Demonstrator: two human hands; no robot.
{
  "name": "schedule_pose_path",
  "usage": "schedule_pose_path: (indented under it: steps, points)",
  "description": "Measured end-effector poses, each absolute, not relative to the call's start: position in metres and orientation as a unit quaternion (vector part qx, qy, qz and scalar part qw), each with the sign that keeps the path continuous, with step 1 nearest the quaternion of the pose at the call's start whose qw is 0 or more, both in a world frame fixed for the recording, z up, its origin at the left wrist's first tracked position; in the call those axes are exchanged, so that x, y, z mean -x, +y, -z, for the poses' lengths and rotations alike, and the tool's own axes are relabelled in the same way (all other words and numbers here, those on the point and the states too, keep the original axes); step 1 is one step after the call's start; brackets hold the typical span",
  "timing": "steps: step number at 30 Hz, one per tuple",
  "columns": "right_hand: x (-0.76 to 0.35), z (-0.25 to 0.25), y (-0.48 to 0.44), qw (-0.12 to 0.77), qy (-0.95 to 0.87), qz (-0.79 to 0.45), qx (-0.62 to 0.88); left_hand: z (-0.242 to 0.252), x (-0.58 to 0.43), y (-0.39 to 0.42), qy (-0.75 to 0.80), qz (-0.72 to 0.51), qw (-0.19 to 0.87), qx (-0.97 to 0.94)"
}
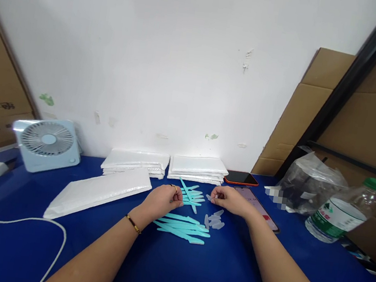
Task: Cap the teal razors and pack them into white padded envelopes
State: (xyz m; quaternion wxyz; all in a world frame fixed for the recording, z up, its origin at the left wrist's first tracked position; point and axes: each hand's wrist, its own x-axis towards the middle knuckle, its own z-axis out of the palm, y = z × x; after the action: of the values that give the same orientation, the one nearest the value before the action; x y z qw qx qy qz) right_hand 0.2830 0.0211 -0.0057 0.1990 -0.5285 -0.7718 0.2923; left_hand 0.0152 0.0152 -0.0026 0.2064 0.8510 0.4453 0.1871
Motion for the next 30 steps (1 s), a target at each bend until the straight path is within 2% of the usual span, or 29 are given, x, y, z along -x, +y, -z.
schedule_pose_path:
  steps: [4,12,19,23,30]
  points:
    - [-0.274,-0.005,0.011,0.217,-0.780,-0.365,0.459,0.002,-0.014,0.016,0.452,-0.201,0.175,-0.851]
    - [-0.257,-0.002,0.008,0.233,-0.799,-0.333,0.443,0.003,-0.017,0.016,0.444,-0.202,0.164,-0.858]
    - [-0.248,0.010,0.014,0.238,-0.811,-0.272,0.459,0.011,-0.019,0.018,0.425,-0.200,0.075,-0.880]
    - [-0.262,0.003,0.014,0.270,-0.801,-0.207,0.493,0.019,-0.019,0.022,0.390,-0.151,0.038,-0.908]
    - [-0.270,-0.014,0.001,0.123,-0.878,-0.276,0.372,0.020,-0.028,0.025,0.422,-0.142,0.006,-0.895]
